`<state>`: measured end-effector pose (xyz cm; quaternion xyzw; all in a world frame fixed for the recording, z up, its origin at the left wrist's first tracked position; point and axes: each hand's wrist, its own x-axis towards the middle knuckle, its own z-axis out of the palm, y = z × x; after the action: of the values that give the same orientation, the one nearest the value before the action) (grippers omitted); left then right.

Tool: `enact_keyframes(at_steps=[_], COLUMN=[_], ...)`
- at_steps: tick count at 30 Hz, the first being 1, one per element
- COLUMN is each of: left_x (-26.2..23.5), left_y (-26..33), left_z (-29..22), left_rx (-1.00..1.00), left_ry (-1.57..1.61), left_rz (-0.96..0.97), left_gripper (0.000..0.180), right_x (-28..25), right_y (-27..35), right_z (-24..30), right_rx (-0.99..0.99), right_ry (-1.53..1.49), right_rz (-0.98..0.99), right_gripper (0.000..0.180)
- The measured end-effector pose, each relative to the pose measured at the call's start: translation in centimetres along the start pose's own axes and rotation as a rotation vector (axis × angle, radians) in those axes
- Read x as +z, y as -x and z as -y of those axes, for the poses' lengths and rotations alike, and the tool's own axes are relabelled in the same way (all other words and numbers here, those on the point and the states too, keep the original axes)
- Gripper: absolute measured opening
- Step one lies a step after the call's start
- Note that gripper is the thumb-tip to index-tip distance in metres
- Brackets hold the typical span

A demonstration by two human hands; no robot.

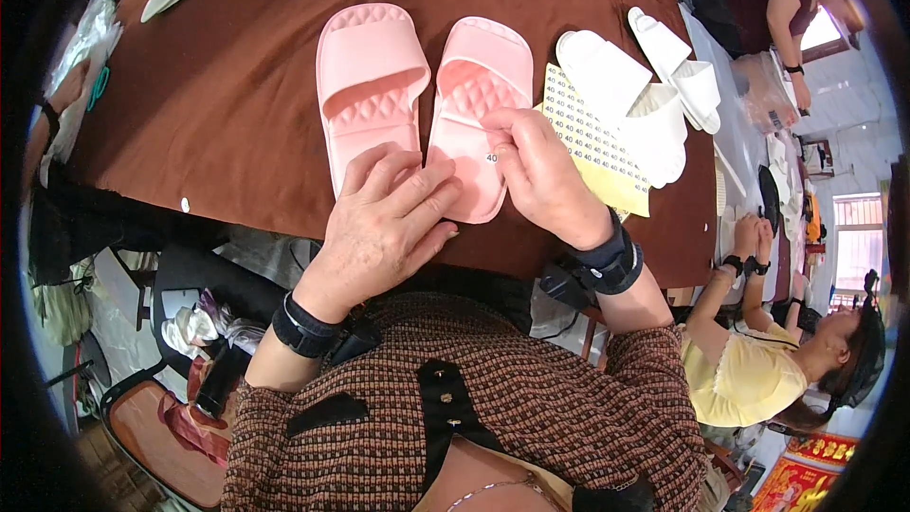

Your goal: Applying labels and sorting foam slippers at a manufacturing table.

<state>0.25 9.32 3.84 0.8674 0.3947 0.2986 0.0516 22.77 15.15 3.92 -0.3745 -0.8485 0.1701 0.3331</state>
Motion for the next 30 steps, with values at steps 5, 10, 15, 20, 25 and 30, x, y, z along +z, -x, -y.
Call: enact_keyframes(at_steps=[5,10,15,20,25,30], left_x=[0.04,-0.09,-0.18,-0.14,0.03,-0.09], left_y=[-0.05,-0.08,-0.08,-0.09,-0.15,-0.13], left_z=[-0.04,-0.15,-0.18,-0.23,-0.16,-0.18], left_rx=[-0.002,-0.003,-0.005,-0.009,-0.013,-0.009], left_ry=[0.006,0.001,-0.004,0.000,-0.013,-0.008], left_rz=[-0.008,0.003,-0.003,0.006,0.015,0.009], left_gripper=[0.038,0.038,0.039,0.042,0.045,0.044], right_x=[-0.71,-0.41,0.08,0.01,0.05,-0.24], right_y=[-0.09,-0.41,-0.49,-0.51,-0.21,0.14], right_z=[0.25,0.64,0.61,0.56,0.34,0.26], right_rx=[0.040,-0.064,-0.121,-0.110,-0.041,0.016], right_ry=[-0.030,0.069,0.155,0.133,0.011,-0.032], right_rz=[0.038,0.056,0.071,0.073,0.039,0.052], right_gripper=[0.027,0.026,0.028,0.028,0.026,0.030])
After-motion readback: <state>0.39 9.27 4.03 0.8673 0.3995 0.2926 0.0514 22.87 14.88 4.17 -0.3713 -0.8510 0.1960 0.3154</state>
